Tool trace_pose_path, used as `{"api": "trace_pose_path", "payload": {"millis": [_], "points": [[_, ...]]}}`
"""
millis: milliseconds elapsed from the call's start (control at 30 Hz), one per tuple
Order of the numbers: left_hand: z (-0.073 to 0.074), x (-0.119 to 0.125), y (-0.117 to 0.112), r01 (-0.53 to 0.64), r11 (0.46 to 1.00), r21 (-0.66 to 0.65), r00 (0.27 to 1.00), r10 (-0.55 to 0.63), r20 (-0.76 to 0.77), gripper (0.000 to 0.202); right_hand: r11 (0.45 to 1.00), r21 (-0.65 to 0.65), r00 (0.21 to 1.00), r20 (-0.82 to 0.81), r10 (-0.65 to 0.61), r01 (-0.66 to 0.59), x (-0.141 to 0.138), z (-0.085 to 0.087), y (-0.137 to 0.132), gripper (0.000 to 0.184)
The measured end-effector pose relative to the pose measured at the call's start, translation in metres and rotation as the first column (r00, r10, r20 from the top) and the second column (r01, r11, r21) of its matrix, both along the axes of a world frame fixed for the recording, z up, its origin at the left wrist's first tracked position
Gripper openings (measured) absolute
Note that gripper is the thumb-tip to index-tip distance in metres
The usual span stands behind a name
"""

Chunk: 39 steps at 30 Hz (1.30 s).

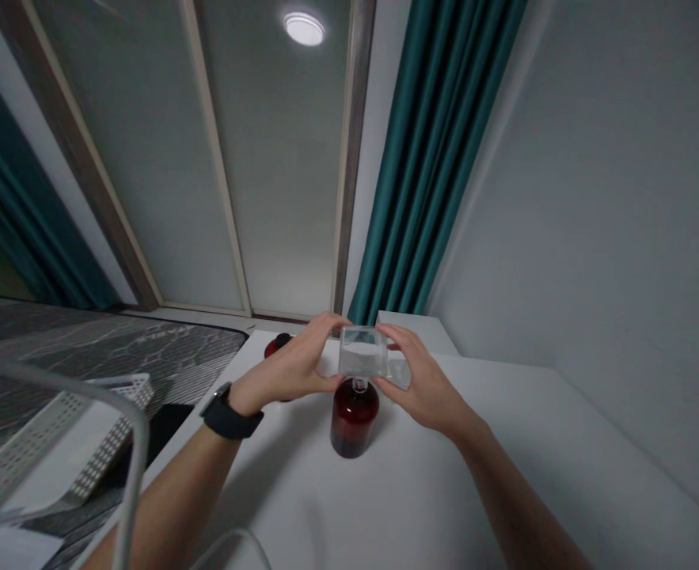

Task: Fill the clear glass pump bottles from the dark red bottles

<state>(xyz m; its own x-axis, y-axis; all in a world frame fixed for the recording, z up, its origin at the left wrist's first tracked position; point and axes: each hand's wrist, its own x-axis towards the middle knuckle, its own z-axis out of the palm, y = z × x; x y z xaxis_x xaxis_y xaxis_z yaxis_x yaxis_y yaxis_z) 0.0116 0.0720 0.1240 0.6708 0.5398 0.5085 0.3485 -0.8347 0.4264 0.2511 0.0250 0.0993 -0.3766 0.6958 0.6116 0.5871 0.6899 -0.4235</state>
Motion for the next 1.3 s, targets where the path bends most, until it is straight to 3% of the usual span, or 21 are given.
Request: {"api": "trace_pose_path", "payload": {"millis": [400,1300], "points": [[0.0037,0.0011,-0.0018,-0.001,1.0,0.03,1.0,0.001,-0.005,0.06,0.999,-0.033,0.999,0.028,-0.026,0.027,-0.0008,0.0028,-0.0017,0.081],[0.0053,0.0019,-0.0024,0.007,0.997,0.074,1.0,-0.007,-0.001,0.059,0.999,0.023,0.999,0.018,-0.035,0.034,-0.0009,0.0039,-0.0032,0.077]]}}
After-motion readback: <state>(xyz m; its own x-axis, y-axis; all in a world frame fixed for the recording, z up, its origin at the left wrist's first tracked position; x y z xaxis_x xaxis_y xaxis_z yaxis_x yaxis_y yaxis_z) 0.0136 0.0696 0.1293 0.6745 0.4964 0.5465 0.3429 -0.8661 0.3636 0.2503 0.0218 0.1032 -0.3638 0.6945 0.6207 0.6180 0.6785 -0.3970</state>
